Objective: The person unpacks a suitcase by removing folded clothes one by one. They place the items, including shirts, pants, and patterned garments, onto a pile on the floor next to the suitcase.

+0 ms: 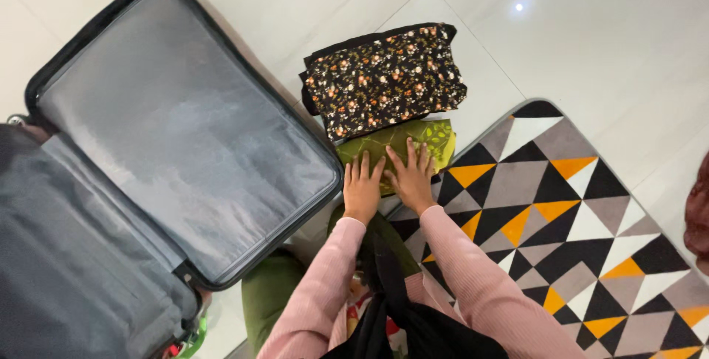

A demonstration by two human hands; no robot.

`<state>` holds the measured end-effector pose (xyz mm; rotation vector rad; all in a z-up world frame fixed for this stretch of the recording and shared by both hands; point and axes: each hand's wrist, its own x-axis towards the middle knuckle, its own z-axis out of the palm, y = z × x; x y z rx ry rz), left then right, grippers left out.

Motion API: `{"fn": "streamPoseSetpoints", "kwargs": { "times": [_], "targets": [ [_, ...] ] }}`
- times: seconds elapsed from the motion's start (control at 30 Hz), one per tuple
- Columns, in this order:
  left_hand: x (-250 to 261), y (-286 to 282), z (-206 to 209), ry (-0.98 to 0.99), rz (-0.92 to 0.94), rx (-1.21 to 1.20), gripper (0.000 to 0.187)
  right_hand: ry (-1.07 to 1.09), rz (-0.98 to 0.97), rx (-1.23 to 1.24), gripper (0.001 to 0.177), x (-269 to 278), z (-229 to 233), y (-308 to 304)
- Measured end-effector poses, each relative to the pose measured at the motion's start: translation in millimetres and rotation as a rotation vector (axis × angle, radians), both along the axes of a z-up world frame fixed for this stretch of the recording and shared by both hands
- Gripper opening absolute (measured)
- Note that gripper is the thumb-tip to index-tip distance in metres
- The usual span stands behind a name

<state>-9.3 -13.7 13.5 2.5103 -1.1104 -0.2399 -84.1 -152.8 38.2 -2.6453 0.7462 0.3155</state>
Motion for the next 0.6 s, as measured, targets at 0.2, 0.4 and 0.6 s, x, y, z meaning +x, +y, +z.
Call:
{"fn": "streamPoseSetpoints", "kwargs": {
  "times": [0.2, 0.4, 0.6],
  "targets": [
    [42, 59, 42, 0.045, 0.241, -0.203, 0.038, -0.462, -0.022, 0.064, 0.031, 27, 22, 34],
    [61, 140, 37, 0.093, 0.385, -0.09, 0.03, -0.517, 0.153, 0.319, 0.017, 90, 30, 100],
    [104, 170, 29, 0.012, 0.419, -0.136, 0.031, -0.493, 0.299, 0.005, 0.025, 195, 8, 119]
  ]
}}
